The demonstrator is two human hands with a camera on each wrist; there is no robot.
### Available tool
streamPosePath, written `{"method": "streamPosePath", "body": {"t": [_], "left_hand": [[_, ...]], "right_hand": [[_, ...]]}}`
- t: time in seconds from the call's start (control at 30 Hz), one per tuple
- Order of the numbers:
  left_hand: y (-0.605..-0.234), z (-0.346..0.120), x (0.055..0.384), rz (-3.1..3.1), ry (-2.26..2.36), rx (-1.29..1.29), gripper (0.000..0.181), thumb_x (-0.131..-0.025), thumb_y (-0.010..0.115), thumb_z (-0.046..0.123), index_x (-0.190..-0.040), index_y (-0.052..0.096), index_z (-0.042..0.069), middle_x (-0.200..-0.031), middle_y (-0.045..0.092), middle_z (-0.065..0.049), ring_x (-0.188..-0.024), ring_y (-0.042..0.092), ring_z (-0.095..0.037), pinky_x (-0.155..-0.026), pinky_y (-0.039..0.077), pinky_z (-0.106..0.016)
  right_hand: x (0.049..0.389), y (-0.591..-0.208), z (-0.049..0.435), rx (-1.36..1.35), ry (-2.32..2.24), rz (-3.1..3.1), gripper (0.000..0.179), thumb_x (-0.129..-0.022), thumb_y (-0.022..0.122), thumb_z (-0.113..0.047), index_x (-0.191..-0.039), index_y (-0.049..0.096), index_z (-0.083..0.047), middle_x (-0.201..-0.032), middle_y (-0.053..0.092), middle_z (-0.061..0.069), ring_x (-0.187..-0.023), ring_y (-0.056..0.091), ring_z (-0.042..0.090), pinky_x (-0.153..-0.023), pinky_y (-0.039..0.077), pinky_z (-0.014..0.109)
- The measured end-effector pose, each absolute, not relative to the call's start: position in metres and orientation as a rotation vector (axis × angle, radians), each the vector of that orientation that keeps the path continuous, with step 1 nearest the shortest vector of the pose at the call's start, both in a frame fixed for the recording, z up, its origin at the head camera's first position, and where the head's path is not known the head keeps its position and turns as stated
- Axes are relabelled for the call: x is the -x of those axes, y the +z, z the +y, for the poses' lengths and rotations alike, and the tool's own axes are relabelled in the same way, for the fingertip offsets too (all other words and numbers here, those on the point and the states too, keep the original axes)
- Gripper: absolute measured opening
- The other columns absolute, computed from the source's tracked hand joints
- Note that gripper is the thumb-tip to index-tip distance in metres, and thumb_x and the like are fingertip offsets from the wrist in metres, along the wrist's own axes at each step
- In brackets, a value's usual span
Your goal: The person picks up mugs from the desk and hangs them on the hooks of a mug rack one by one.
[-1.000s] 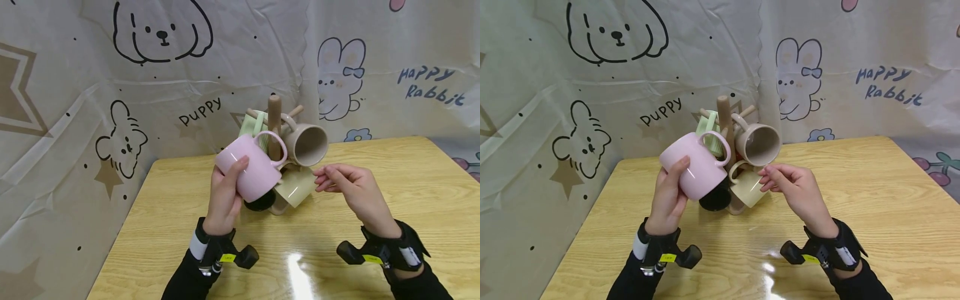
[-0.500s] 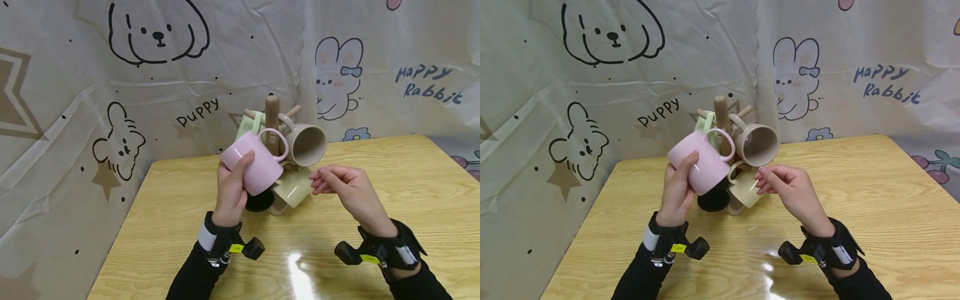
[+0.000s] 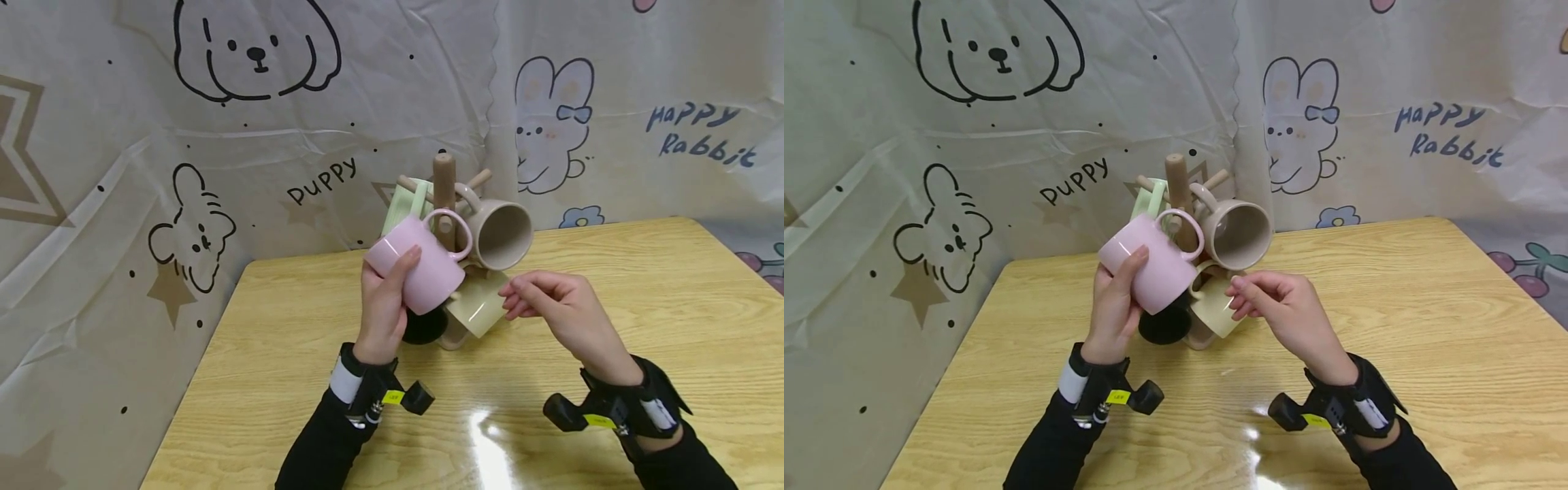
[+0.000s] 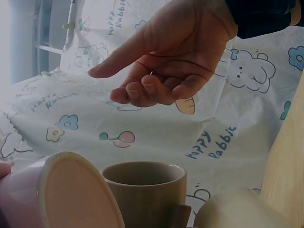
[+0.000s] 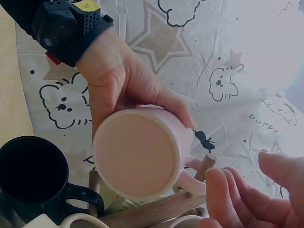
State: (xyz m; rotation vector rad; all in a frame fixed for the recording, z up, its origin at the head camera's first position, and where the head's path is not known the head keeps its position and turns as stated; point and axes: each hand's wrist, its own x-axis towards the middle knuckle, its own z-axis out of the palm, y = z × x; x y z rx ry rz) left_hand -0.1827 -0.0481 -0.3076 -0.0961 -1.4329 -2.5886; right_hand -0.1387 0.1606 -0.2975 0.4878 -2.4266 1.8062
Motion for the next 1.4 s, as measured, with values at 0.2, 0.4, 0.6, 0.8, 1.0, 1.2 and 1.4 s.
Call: {"method": "streamPosePath", "body": {"t": [0.2,0.4,0.6,0.8,1.0,1.2,1.4], "left_hand": [[-0.313,-0.042,0.184,-1.435,-2.535,0.086,0.055,-0.076,0.066,0.006,-0.124,0.038,0.009,-0.117,0.049,-0.007,-0.105,0.05,-0.02,-0.092,0.042,-0.037],[-0.319,-0.039,0.184,-1.454,-2.548,0.092,0.057,-0.077,0.065,0.001,-0.128,0.041,0.009,-0.121,0.049,-0.007,-0.109,0.048,-0.02,-0.094,0.042,-0.037],[-0.322,-0.041,0.182,-1.511,-2.59,0.011,0.059,-0.08,0.065,0.006,-0.131,0.036,0.011,-0.126,0.045,-0.007,-0.111,0.046,-0.019,-0.094,0.042,-0.032],[-0.324,-0.042,0.18,-1.542,-2.586,0.038,0.06,-0.08,0.066,0.008,-0.132,0.035,0.01,-0.126,0.044,-0.008,-0.111,0.047,-0.019,-0.093,0.042,-0.032],[-0.326,-0.043,0.181,-1.557,-2.589,0.051,0.063,-0.079,0.068,0.01,-0.132,0.034,0.011,-0.126,0.045,-0.007,-0.112,0.047,-0.018,-0.094,0.041,-0.031],[-0.327,-0.045,0.181,-1.579,-2.58,0.079,0.062,-0.079,0.066,0.009,-0.132,0.035,0.012,-0.128,0.045,-0.007,-0.113,0.047,-0.018,-0.096,0.041,-0.033],[-0.328,-0.048,0.181,-1.606,-2.561,0.028,0.064,-0.08,0.065,0.007,-0.133,0.031,0.007,-0.129,0.042,-0.011,-0.114,0.044,-0.02,-0.097,0.04,-0.035]], "right_hand": [[0.14,-0.299,0.159,-0.488,1.827,-2.446,0.033,-0.096,0.048,-0.022,-0.098,0.062,0.008,-0.082,0.067,-0.001,-0.073,0.067,0.012,-0.073,0.054,0.023],[0.141,-0.299,0.157,-0.471,1.835,-2.468,0.033,-0.096,0.049,-0.023,-0.099,0.062,0.008,-0.081,0.067,-0.004,-0.073,0.066,0.012,-0.073,0.054,0.024],[0.142,-0.301,0.157,-0.465,1.833,-2.494,0.033,-0.095,0.05,-0.023,-0.099,0.063,0.007,-0.082,0.067,-0.002,-0.074,0.066,0.011,-0.073,0.053,0.023],[0.143,-0.301,0.157,-0.484,1.836,-2.504,0.032,-0.095,0.049,-0.022,-0.099,0.062,0.007,-0.083,0.067,-0.001,-0.074,0.066,0.01,-0.073,0.053,0.022],[0.143,-0.301,0.157,-0.485,1.83,-2.52,0.032,-0.096,0.049,-0.022,-0.099,0.062,0.007,-0.082,0.067,-0.005,-0.075,0.066,0.009,-0.073,0.053,0.022],[0.143,-0.301,0.155,-0.481,1.808,-2.543,0.032,-0.095,0.05,-0.023,-0.098,0.063,0.006,-0.084,0.067,0.002,-0.074,0.066,0.009,-0.073,0.053,0.024],[0.144,-0.301,0.155,-0.478,1.783,-2.564,0.032,-0.095,0.05,-0.024,-0.098,0.064,0.005,-0.084,0.067,0.003,-0.074,0.065,0.009,-0.072,0.053,0.024]]}}
